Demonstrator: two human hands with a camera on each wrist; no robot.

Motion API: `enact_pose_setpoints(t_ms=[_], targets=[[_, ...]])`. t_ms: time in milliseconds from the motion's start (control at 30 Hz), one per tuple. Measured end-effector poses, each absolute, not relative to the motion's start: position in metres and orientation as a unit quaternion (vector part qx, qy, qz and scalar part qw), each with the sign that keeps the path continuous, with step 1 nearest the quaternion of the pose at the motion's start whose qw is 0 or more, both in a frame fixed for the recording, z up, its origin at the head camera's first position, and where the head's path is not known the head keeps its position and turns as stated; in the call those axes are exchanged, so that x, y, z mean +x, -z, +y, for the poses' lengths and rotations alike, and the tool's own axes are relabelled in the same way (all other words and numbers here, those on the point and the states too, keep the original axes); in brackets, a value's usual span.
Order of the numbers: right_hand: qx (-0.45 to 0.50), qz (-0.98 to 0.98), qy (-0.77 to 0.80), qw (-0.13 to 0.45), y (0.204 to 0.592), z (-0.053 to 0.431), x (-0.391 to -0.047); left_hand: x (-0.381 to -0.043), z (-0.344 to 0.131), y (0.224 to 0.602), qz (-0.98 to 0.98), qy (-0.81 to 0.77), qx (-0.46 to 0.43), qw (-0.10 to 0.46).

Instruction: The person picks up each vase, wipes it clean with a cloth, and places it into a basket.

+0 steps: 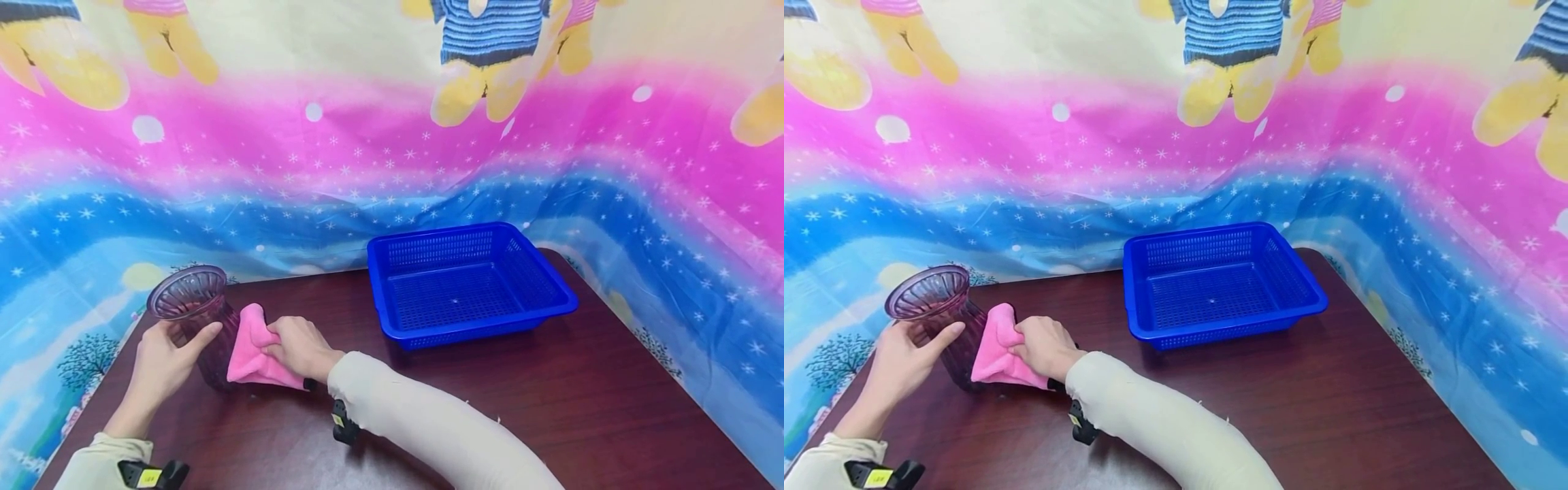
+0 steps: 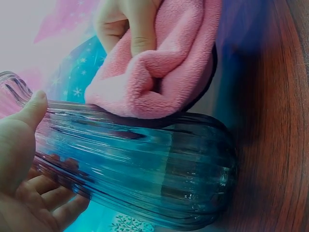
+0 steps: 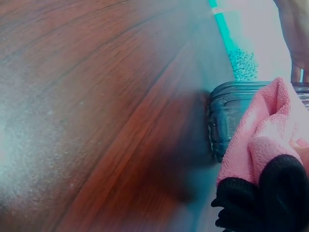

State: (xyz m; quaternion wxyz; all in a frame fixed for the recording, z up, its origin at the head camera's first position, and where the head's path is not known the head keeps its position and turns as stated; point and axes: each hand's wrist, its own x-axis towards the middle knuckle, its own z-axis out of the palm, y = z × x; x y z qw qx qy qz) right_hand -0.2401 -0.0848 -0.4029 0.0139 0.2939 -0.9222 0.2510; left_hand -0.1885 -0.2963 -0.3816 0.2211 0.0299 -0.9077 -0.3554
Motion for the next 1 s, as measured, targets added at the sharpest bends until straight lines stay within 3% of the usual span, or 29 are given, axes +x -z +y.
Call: enact_pose_setpoints(t_ms=[1000], targets=[[0.315,-0.898,-0.3,0.067,0.369,-0.083,-0.246,-0.187,-0.295,0.381,-0.915,0.344,0.035,0.21]])
